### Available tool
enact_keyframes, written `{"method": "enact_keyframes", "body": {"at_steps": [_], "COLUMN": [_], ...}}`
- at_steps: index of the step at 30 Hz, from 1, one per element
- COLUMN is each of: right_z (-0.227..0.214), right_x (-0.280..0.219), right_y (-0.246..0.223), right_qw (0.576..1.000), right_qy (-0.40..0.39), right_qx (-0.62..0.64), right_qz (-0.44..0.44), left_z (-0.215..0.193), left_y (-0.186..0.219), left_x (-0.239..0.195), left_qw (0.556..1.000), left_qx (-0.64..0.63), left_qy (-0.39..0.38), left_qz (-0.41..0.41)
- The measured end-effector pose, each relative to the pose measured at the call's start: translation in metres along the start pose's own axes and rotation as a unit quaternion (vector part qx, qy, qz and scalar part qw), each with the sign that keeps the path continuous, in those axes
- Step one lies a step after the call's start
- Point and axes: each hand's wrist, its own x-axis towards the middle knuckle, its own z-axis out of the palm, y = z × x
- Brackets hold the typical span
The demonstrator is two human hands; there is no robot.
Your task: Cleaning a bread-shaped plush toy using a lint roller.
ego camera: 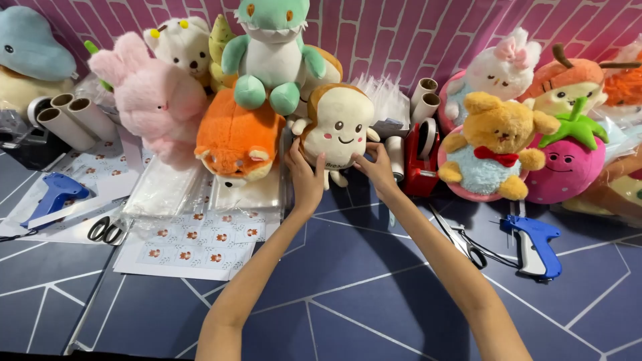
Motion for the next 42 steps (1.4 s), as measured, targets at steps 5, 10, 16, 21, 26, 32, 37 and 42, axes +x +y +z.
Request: {"method": "enact_keyframes", "body": {"at_steps": [5, 10, 16, 21, 26, 32, 37, 42], "right_z": [-0.018, -0.012, -0.009, -0.014, -0.018, -0.015, -0.009, 0.014], "right_x": [-0.019, -0.023, -0.009, -0.003, 0.020, 0.026, 0.015, -0.005], "right_y": [-0.008, -0.029, -0.021, -0.025, 0.003, 0.005, -0.013, -0.044], "right_qw": [0.999, 1.000, 1.000, 0.994, 0.999, 0.999, 0.999, 0.991], "right_qy": [0.016, -0.004, 0.000, -0.005, -0.004, -0.003, -0.011, -0.040], "right_qx": [-0.015, -0.020, -0.020, -0.107, -0.045, -0.034, -0.027, -0.121], "right_qz": [0.025, 0.017, 0.016, -0.019, -0.019, -0.002, 0.015, 0.042], "left_z": [-0.009, -0.023, -0.035, -0.046, -0.057, -0.081, -0.081, -0.068], "left_y": [0.012, 0.016, 0.034, 0.046, 0.056, 0.088, 0.069, 0.019], "left_x": [-0.008, 0.016, 0.030, 0.022, 0.043, 0.115, 0.186, 0.227], "left_qw": [0.999, 0.996, 0.993, 0.989, 0.975, 0.897, 0.916, 0.914], "left_qx": [-0.023, 0.029, 0.067, 0.096, 0.177, 0.283, 0.337, 0.368], "left_qy": [-0.014, -0.062, -0.092, -0.109, -0.033, 0.147, 0.015, -0.017], "left_qz": [0.024, 0.054, 0.013, 0.032, 0.130, 0.305, 0.217, 0.172]}}
